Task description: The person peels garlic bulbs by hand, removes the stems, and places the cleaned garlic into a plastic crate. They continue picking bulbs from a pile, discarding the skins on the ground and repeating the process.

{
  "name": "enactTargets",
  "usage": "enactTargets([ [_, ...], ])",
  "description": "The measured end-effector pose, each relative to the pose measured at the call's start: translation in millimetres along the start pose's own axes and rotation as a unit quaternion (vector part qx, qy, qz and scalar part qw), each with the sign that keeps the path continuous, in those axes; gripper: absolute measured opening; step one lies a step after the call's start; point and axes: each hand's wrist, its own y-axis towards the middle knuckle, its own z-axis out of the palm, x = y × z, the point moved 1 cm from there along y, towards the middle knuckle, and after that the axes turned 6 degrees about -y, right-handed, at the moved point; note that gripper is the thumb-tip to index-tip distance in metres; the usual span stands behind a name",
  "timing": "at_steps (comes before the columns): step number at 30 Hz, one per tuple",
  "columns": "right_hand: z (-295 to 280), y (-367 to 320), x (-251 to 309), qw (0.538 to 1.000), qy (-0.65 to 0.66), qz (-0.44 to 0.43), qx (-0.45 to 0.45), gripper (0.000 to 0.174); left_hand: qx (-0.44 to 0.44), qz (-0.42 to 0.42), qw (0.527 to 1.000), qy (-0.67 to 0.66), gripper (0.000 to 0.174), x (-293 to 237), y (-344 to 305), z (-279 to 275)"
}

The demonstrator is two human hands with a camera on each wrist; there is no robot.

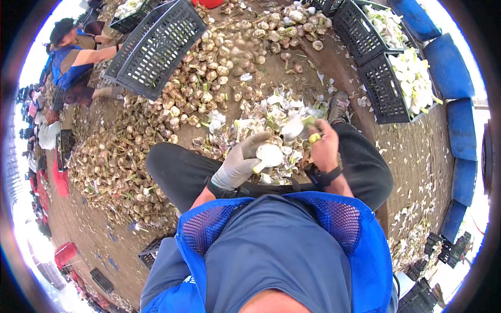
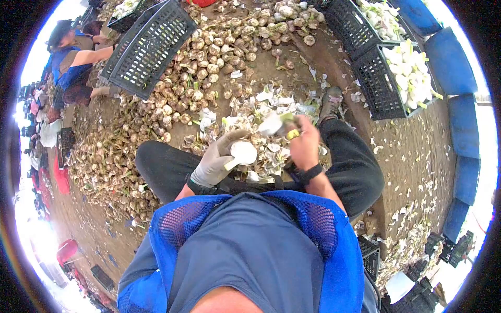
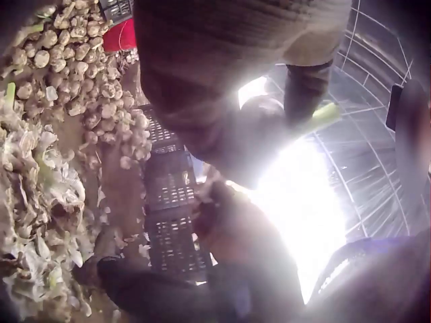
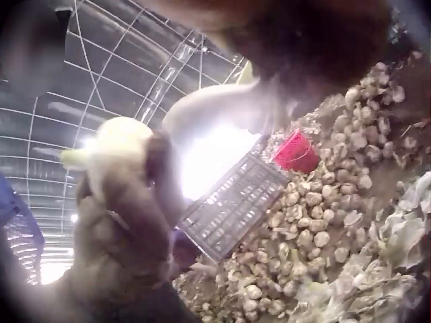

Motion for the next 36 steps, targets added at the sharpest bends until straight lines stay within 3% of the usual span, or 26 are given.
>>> enactTargets([
  [2,-18,8,0,0.992,-0.124,-0.011,0.000,0.015,0.007,-0.001,1.000,-0.029,0.084,2,-2,-11],
  [4,-17,1,-2,0.953,-0.279,-0.104,0.058,0.029,-0.028,0.008,0.999,-0.036,0.083,6,1,-22],
  [5,-13,-3,-8,0.928,-0.332,-0.154,0.064,0.043,-0.032,0.033,0.999,0.027,0.079,10,4,-26],
  [8,-4,-14,6,0.935,-0.271,-0.214,0.076,0.037,-0.017,0.013,0.997,0.068,0.076,11,10,-32],
  [10,4,-26,37,0.956,-0.206,-0.186,0.099,0.031,-0.028,-0.015,0.999,0.035,0.071,13,12,-30],
  [12,13,-31,51,0.939,-0.192,-0.224,0.178,0.023,-0.026,-0.012,0.984,0.175,0.065,14,17,-28],
  [17,27,-30,34,0.907,-0.264,-0.279,0.174,0.013,-0.055,-0.005,0.950,0.306,0.056,12,15,-27],
  [20,30,-35,28,0.884,-0.333,-0.289,0.158,0.013,-0.051,0.014,0.886,0.460,0.059,15,17,-39],
  [24,29,-27,25,0.880,-0.352,-0.280,0.154,0.011,-0.052,-0.002,0.931,0.361,0.066,9,18,-31],
  [27,18,-6,9,0.932,-0.307,-0.185,0.058,0.008,0.013,-0.028,0.966,0.258,0.075,2,14,-24],
  [28,15,-2,9,0.929,-0.314,-0.193,0.038,0.012,0.013,-0.028,0.966,0.258,0.075,0,14,-25],
  [30,6,-7,21,0.944,-0.299,-0.074,0.116,0.022,-0.019,-0.048,0.970,0.237,0.071,0,13,-28],
  [31,9,-11,19,0.944,-0.301,-0.075,0.117,0.022,-0.018,-0.047,0.971,0.236,0.071,4,14,-33],
  [33,21,-21,17,0.971,-0.153,-0.129,0.129,0.028,-0.030,0.008,0.955,0.297,0.061,9,18,-38],
  [34,21,-25,33,0.958,-0.153,-0.158,0.183,0.028,-0.030,0.007,0.955,0.294,0.061,8,17,-35],
  [36,29,-28,24,0.935,-0.193,-0.226,0.195,0.023,-0.044,-0.049,0.936,0.346,0.049,2,16,-25],
])
